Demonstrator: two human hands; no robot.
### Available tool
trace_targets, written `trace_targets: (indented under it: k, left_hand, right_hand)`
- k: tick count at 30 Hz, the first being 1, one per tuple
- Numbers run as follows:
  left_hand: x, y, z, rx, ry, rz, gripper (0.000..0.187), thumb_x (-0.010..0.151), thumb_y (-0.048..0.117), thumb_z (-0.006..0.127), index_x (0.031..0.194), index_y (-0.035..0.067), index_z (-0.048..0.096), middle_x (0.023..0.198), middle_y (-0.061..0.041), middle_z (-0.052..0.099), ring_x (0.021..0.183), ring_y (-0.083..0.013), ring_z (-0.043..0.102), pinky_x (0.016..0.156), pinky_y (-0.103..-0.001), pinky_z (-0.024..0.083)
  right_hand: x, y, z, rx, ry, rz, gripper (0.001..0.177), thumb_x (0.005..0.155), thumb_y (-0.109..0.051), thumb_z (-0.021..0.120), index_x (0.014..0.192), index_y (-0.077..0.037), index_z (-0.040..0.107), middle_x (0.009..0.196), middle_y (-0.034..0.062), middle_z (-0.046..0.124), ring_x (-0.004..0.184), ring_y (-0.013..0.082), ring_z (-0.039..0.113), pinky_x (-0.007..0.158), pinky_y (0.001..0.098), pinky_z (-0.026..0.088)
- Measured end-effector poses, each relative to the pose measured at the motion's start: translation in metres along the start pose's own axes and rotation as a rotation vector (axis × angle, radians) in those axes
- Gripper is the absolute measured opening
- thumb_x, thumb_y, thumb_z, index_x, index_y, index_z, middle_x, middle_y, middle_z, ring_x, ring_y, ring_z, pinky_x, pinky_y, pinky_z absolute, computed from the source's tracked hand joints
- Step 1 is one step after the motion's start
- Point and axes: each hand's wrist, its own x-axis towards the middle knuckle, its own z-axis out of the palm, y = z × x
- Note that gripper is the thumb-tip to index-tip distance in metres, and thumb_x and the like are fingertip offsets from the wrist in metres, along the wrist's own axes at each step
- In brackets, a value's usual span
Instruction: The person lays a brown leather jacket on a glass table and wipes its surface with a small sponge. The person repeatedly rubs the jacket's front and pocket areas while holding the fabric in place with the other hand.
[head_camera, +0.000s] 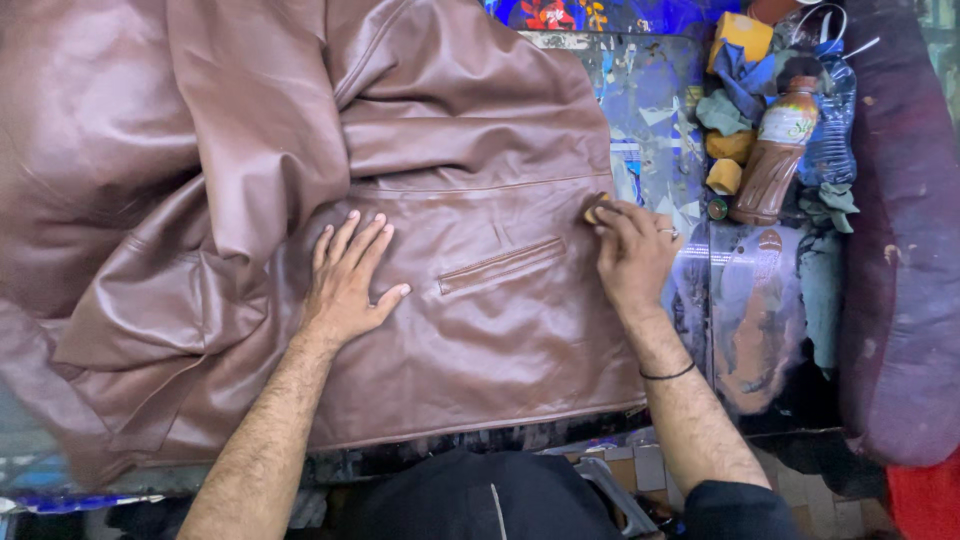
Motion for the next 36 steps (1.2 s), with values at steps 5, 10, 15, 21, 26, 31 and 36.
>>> trace_targets:
  k: [5,10,15,21,26,31,36]
  left_hand:
    - [0.004,0.0,0.001,-0.032,0.037,0.021,0.085,0.081,0.045,0.076,0.152,0.008,0.047,0.161,-0.011,0.042,0.153,-0.0332,0.029,0.125,-0.057,0.017]
    - [0.0,-0.001,-0.001,-0.029,0.032,0.027,0.084,0.082,0.045,0.076,0.152,0.008,0.047,0.161,-0.012,0.042,0.153,-0.0356,0.029,0.124,-0.058,0.018]
    - [0.001,-0.001,0.001,-0.019,0.042,0.04,0.084,0.083,0.045,0.076,0.153,0.009,0.047,0.161,-0.011,0.042,0.153,-0.0352,0.029,0.124,-0.058,0.018]
    - [0.0,-0.004,0.0,-0.016,0.025,0.047,0.084,0.083,0.044,0.076,0.153,0.008,0.046,0.162,-0.011,0.041,0.153,-0.0356,0.028,0.125,-0.057,0.017]
    - [0.001,-0.004,0.003,-0.026,0.02,0.061,0.085,0.084,0.043,0.076,0.154,0.007,0.045,0.163,-0.012,0.04,0.154,-0.0357,0.028,0.124,-0.059,0.017]
    - [-0.002,-0.011,0.01,-0.032,0.003,0.068,0.083,0.086,0.042,0.075,0.155,0.006,0.046,0.164,-0.014,0.039,0.154,-0.0381,0.027,0.124,-0.062,0.017]
    - [-0.001,-0.012,0.009,0.001,-0.003,0.093,0.082,0.087,0.042,0.074,0.155,0.006,0.046,0.165,-0.015,0.039,0.156,-0.0396,0.026,0.124,-0.062,0.016]
  right_hand:
    - [-0.015,0.007,-0.02,-0.106,-0.042,-0.054,0.025,0.088,-0.009,0.072,0.107,-0.025,0.078,0.115,-0.0082,0.073,0.099,0.0194,0.062,0.089,0.0434,0.038]
    - [-0.047,-0.019,-0.023,0.007,-0.092,0.009,0.023,0.085,-0.011,0.072,0.102,-0.026,0.076,0.119,-0.0067,0.073,0.1,0.0212,0.063,0.082,0.0416,0.036]
    - [-0.058,-0.052,-0.004,-0.059,0.044,0.152,0.024,0.089,-0.009,0.069,0.106,-0.023,0.076,0.116,-0.0056,0.072,0.1,0.0214,0.062,0.086,0.0435,0.04]
    - [-0.12,-0.166,0.003,0.211,-0.222,-0.184,0.026,0.081,-0.012,0.07,0.105,-0.02,0.077,0.12,-0.0009,0.07,0.091,0.0205,0.059,0.08,0.0431,0.039]
    - [-0.162,-0.115,-0.047,-0.049,-0.151,-0.049,0.026,0.08,-0.009,0.069,0.098,-0.026,0.077,0.115,-0.0083,0.071,0.091,0.0143,0.061,0.081,0.0435,0.038]
    - [-0.174,-0.108,-0.066,-0.157,0.065,0.492,0.018,0.095,-0.009,0.069,0.108,-0.02,0.074,0.123,-0.0033,0.071,0.109,0.0194,0.064,0.093,0.0395,0.042]
    - [-0.203,-0.196,-0.035,0.08,-0.173,0.005,0.021,0.084,-0.017,0.074,0.105,-0.02,0.078,0.113,-0.0024,0.073,0.092,0.0158,0.061,0.084,0.0412,0.041]
